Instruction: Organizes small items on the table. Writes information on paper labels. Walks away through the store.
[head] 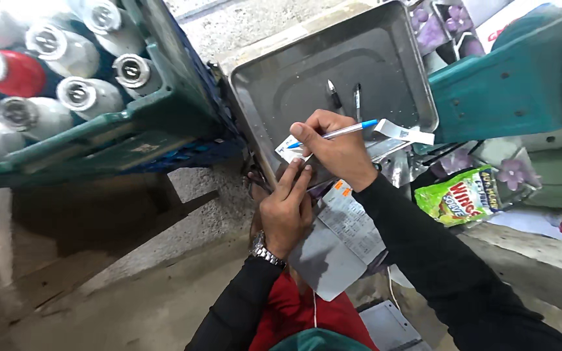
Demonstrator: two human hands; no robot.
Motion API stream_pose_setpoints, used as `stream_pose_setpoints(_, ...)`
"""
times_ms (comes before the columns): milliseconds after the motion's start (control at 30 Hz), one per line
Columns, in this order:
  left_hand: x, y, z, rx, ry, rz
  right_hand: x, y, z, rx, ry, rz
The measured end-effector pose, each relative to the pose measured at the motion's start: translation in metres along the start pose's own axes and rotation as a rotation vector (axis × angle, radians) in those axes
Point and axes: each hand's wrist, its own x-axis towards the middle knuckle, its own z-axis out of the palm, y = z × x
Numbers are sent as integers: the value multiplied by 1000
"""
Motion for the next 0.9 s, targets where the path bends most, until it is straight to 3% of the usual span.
stream_pose_setpoints(67, 3, 3, -19, -197, -119, -73, 2, 0, 1, -14, -7, 6)
stream_pose_setpoints(133, 3, 7, -47, -671, -227, -228, 4, 0, 1, -29, -15, 26)
stream_pose_setpoints(200, 1, 9, -73, -1195, -234, -377, 5, 0, -1, 9, -15, 32)
stream_pose_setpoints(300, -8, 17, -110, -1570, -159, -441, -3, 2, 0, 151, 59, -126)
stream_pose_setpoints(400, -9, 36, -127, -1380, -17, -516, -32, -20, 1, 167, 116, -279)
stream_pose_setpoints(600, -14, 51, -121, -1144, 185, -527, -132, -57, 39, 444, 15, 32)
stream_pose_setpoints(733, -18, 47, -112, -1136, 193, -582, -149, -52, 45, 474, 165, 215)
stream_pose_setpoints(900, -26, 40, -110, -997, 138, -556, -143, -48, 21, 336, 158, 197)
